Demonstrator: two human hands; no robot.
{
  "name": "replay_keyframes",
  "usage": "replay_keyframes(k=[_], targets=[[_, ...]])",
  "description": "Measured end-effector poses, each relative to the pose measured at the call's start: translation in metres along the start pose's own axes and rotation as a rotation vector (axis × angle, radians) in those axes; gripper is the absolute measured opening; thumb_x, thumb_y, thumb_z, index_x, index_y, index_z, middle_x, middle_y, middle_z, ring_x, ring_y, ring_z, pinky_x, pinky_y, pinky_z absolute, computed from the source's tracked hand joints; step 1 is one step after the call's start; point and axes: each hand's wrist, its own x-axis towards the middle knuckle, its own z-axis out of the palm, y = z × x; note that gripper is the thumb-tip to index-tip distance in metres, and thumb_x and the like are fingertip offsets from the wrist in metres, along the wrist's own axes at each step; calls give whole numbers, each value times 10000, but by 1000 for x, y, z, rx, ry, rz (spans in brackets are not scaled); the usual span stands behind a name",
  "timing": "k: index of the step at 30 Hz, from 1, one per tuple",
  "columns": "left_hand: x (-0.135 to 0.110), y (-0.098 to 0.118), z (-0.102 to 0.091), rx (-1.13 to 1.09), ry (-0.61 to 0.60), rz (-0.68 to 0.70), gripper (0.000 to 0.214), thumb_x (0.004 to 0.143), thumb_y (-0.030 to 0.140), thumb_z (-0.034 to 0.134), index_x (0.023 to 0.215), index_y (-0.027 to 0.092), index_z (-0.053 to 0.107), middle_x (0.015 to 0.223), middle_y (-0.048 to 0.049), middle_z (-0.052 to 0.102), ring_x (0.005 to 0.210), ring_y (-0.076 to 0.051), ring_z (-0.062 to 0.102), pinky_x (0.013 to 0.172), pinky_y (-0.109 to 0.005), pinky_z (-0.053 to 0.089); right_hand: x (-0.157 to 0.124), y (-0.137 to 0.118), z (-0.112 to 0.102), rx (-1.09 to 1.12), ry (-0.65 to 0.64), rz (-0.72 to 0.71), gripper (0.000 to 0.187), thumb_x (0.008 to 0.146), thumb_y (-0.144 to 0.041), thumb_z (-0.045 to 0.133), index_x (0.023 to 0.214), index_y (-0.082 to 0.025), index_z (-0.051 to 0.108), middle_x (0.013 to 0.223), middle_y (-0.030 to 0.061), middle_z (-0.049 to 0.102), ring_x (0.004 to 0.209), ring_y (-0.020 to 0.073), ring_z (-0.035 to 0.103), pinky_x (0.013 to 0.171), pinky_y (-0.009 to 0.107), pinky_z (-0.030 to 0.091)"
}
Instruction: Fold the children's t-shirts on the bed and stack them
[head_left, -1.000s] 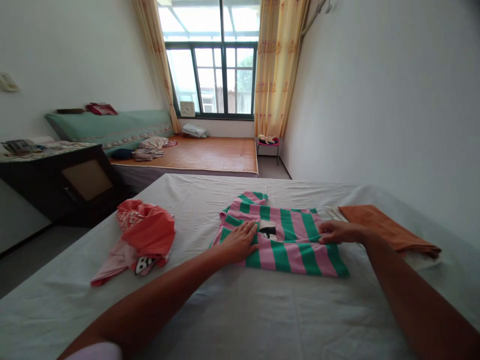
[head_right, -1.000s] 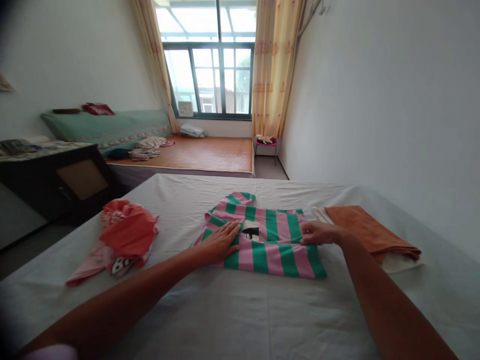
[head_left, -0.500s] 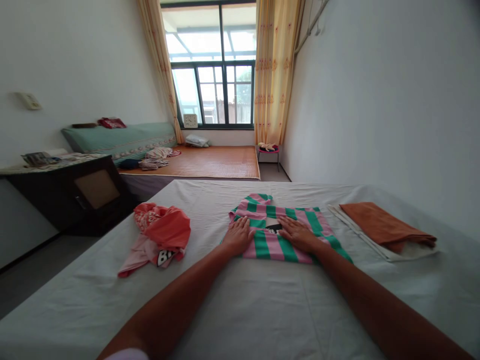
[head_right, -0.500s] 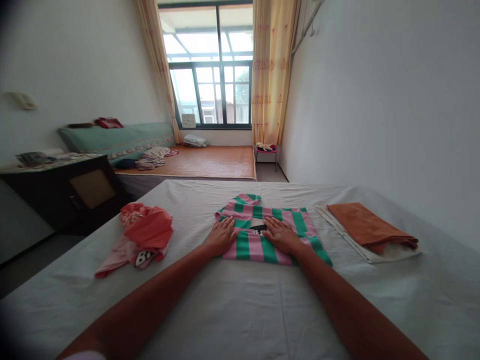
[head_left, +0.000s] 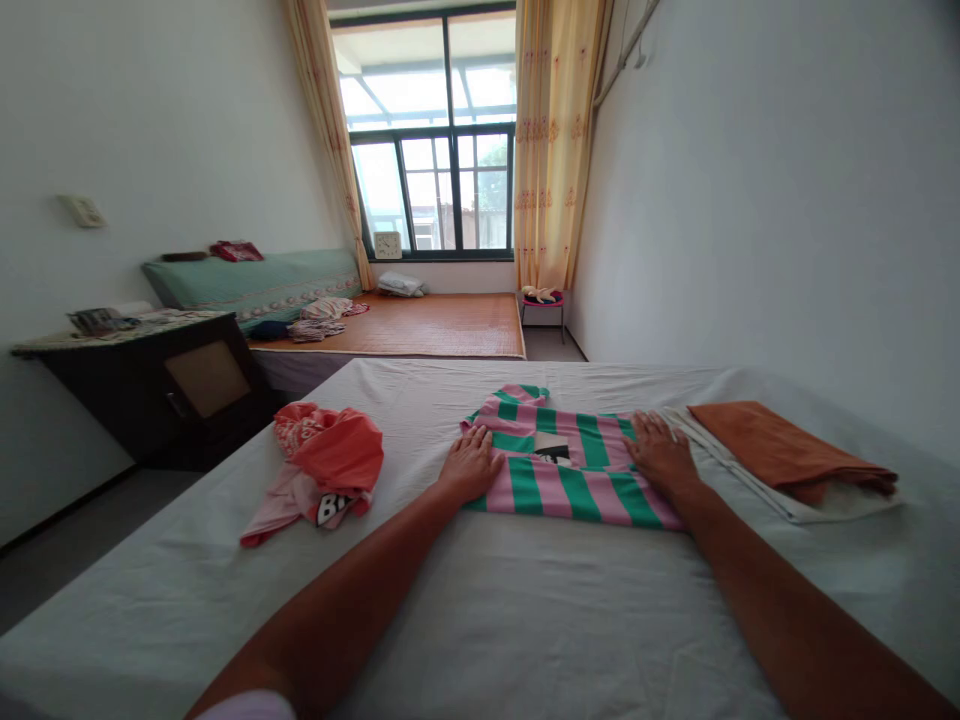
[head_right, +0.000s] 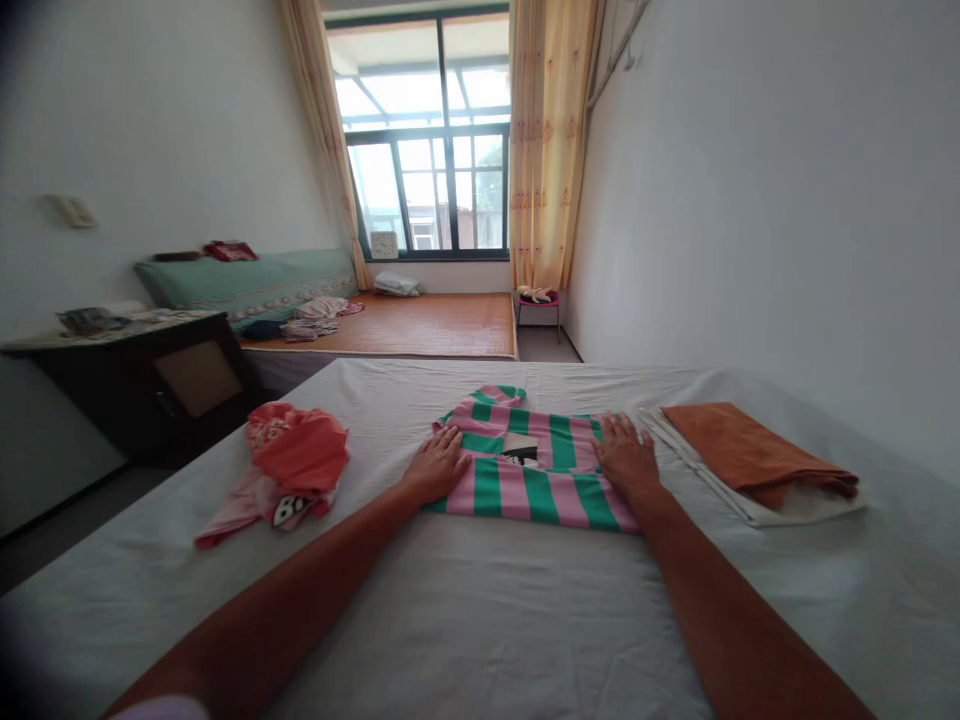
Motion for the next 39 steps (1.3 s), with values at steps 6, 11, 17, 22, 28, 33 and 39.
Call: replay_keyframes(k=[6,11,17,22,28,33,39], targets=[[-2,1,-1,8,2,-1,641,950,506,226,1447,124,360,1528,-107,314,1418,-251,239,1147,-412,204,-12,-90,-1,234,-126,-583,535,976,-439,240,1430,-215,413,1482,55,404,1370,191,352,1131,371,277],[-4,2,-5,-5,-2,-12,631,947,505,233,1438,136,376,1528,-104,313,1414,-254,250,1140,-417,215,6,-37,12,109,-299,-216,590,951,-509,237,1453,-229,370,1525,43,325,1403,221,290,1141,438,227],[-4,4,-6,-6,-8,-34,628,943,510,243,1432,141,383,1527,-109,314,1412,-260,253,1137,-425,220,13,35,10,-54,-218,232,618,948,-453,204,1442,-120,369,1498,133,361,1384,281,310,1100,530,263],[-4,4,-6,-3,0,-17,631,948,495,236,1434,118,377,1528,-120,309,1415,-259,244,1143,-415,206,-6,-36,-7,49,-42,-212,547,954,-347,259,1431,-116,392,1496,125,365,1401,236,283,1148,430,219],[-5,1,-8,5,-28,-22,637,946,503,236,1439,124,370,1533,-115,299,1415,-262,246,1139,-433,207,-12,-68,0,172,-265,-420,585,954,-504,237,1444,-222,389,1503,40,367,1397,198,302,1149,390,233],[-7,-2,-6,8,-28,-23,652,942,513,232,1451,125,351,1540,-114,281,1415,-268,242,1138,-430,199,10,-18,4,-7,-319,72,600,952,-449,229,1450,-144,366,1520,101,323,1401,256,288,1128,483,242],[-6,-2,-5,11,-23,-30,643,941,513,226,1451,140,351,1542,-106,281,1416,-269,233,1132,-447,207,20,-62,7,118,-290,-390,580,950,-441,249,1457,-185,365,1517,54,342,1412,202,268,1163,374,200]])
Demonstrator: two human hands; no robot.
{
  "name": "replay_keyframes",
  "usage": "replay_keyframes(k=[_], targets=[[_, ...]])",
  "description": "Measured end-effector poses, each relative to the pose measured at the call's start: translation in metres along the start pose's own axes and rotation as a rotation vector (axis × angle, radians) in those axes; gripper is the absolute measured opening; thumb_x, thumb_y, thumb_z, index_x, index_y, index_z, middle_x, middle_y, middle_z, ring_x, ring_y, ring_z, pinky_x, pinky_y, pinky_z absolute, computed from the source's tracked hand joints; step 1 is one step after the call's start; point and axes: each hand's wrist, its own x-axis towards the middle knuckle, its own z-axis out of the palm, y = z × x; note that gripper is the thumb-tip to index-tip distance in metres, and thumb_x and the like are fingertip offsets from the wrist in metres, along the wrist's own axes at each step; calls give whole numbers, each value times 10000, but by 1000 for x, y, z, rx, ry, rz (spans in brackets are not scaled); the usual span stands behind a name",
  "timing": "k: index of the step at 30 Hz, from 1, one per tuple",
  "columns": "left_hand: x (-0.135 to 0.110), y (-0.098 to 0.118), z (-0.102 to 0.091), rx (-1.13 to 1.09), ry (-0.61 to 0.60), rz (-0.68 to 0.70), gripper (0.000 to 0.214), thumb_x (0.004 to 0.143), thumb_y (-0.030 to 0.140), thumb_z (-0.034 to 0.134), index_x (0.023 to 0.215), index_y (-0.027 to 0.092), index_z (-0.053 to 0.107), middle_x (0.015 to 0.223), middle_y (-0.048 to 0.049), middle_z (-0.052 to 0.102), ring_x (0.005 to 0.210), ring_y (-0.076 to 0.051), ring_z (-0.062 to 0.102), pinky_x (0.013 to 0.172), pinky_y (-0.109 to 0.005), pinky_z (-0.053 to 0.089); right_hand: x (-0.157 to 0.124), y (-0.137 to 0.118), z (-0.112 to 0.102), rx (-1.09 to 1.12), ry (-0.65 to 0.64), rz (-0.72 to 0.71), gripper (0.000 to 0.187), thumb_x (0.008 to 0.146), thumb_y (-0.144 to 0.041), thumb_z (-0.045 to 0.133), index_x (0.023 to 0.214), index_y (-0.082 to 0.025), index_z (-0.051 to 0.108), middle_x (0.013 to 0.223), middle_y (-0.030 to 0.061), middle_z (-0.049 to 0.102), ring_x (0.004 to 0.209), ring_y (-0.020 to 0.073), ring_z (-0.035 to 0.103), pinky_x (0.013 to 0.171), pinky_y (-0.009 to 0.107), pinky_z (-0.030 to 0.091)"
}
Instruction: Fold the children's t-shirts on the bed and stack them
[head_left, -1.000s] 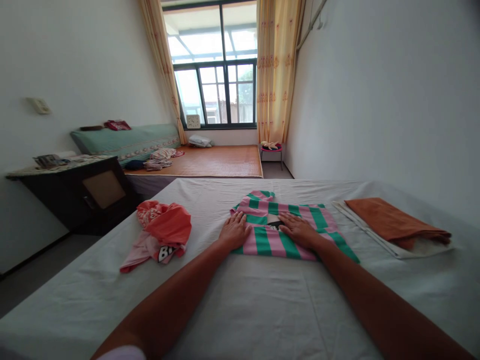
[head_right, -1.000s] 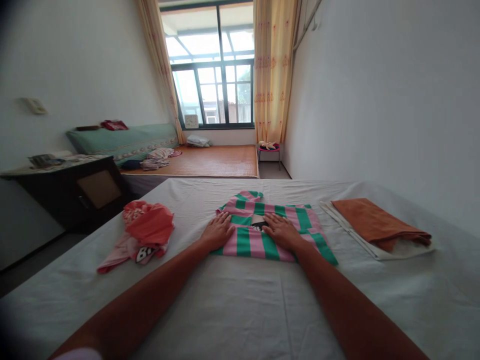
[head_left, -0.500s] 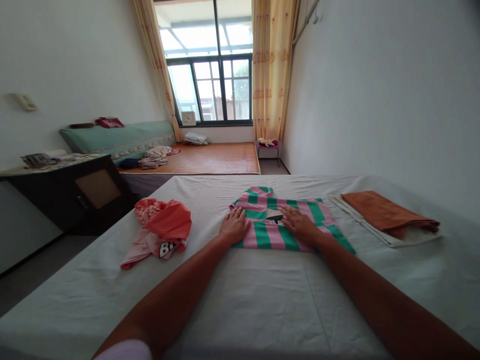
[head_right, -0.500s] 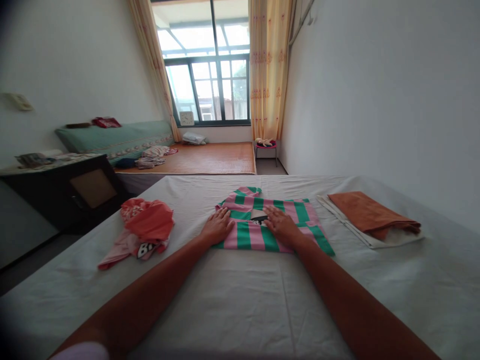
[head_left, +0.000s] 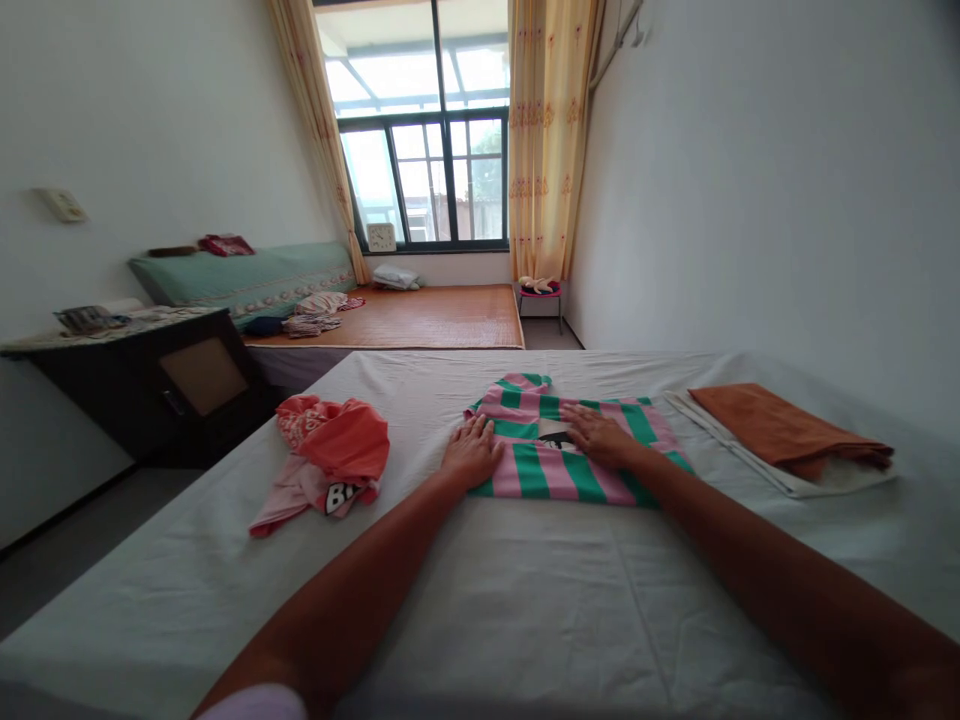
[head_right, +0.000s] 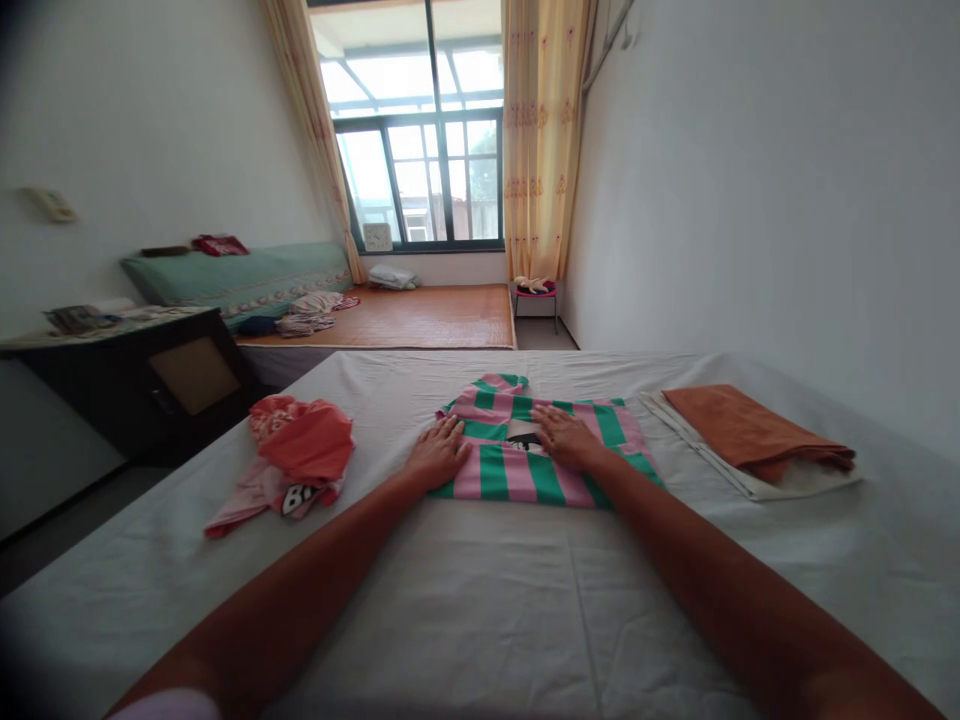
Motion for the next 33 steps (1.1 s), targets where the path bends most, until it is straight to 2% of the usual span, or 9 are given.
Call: replay_keyframes(k=[3,10,13,16,19,22,24,28,33], targets=[[0,-1,0,1,-11,-10,640,937,533,226,1452,177,353,1548,-88,273,1415,-286,229,1128,-475,207,14,-2,8,45,-26,-126,583,951,-508,210,1464,-268,349,1527,0,322,1417,183,255,1168,369,184],[1,-2,3,-22,3,-3,627,935,529,236,1450,193,361,1546,-88,278,1412,-323,220,1118,-512,205,17,77,9,-14,-50,267,602,947,-520,194,1482,-262,292,1548,23,276,1424,226,231,1152,475,170],[2,-2,4,-36,18,-1,617,933,513,256,1443,188,375,1543,-98,281,1410,-340,213,1109,-533,207,21,90,-4,-12,-47,462,581,952,-492,221,1452,-229,354,1533,66,308,1404,271,271,1112,554,205],[3,-1,6,-51,35,-2,602,930,501,286,1435,191,390,1539,-108,286,1407,-353,212,1100,-557,207,43,82,-23,-12,-16,580,499,937,-445,322,1322,-200,525,1428,133,465,1329,328,381,1038,596,285],[2,0,4,-62,85,31,540,936,461,315,1403,220,438,1510,-100,349,1395,-340,244,1106,-553,204,85,59,-36,20,-3,554,512,937,-499,305,1183,-185,627,1256,159,609,1205,297,519,971,465,399],[-1,1,0,-77,150,176,434,942,350,352,1334,266,518,1469,-45,421,1386,-277,273,1133,-480,204,126,29,-35,71,-34,511,656,897,-646,275,1025,-154,690,1100,176,677,1085,274,602,887,369,456],[-4,2,-3,-86,180,259,401,933,280,375,1288,269,561,1447,-27,449,1380,-250,281,1142,-440,201,144,13,-29,145,-45,515,647,804,-712,425,907,-137,703,991,183,696,1030,293,621,840,367,474],[-6,3,-7,-122,166,331,381,940,259,371,1253,257,588,1370,-30,527,1318,-224,369,1120,-394,252,155,-1,-22,501,33,456,374,647,-505,723,709,-143,654,679,104,661,796,261,646,682,317,498],[-5,3,-8,-147,123,265,402,927,275,390,1285,244,571,1382,-50,516,1281,-234,414,1103,-397,285,154,-1,-28,750,116,324,285,788,-418,603,830,-138,629,567,23,587,552,143,559,526,245,470]])
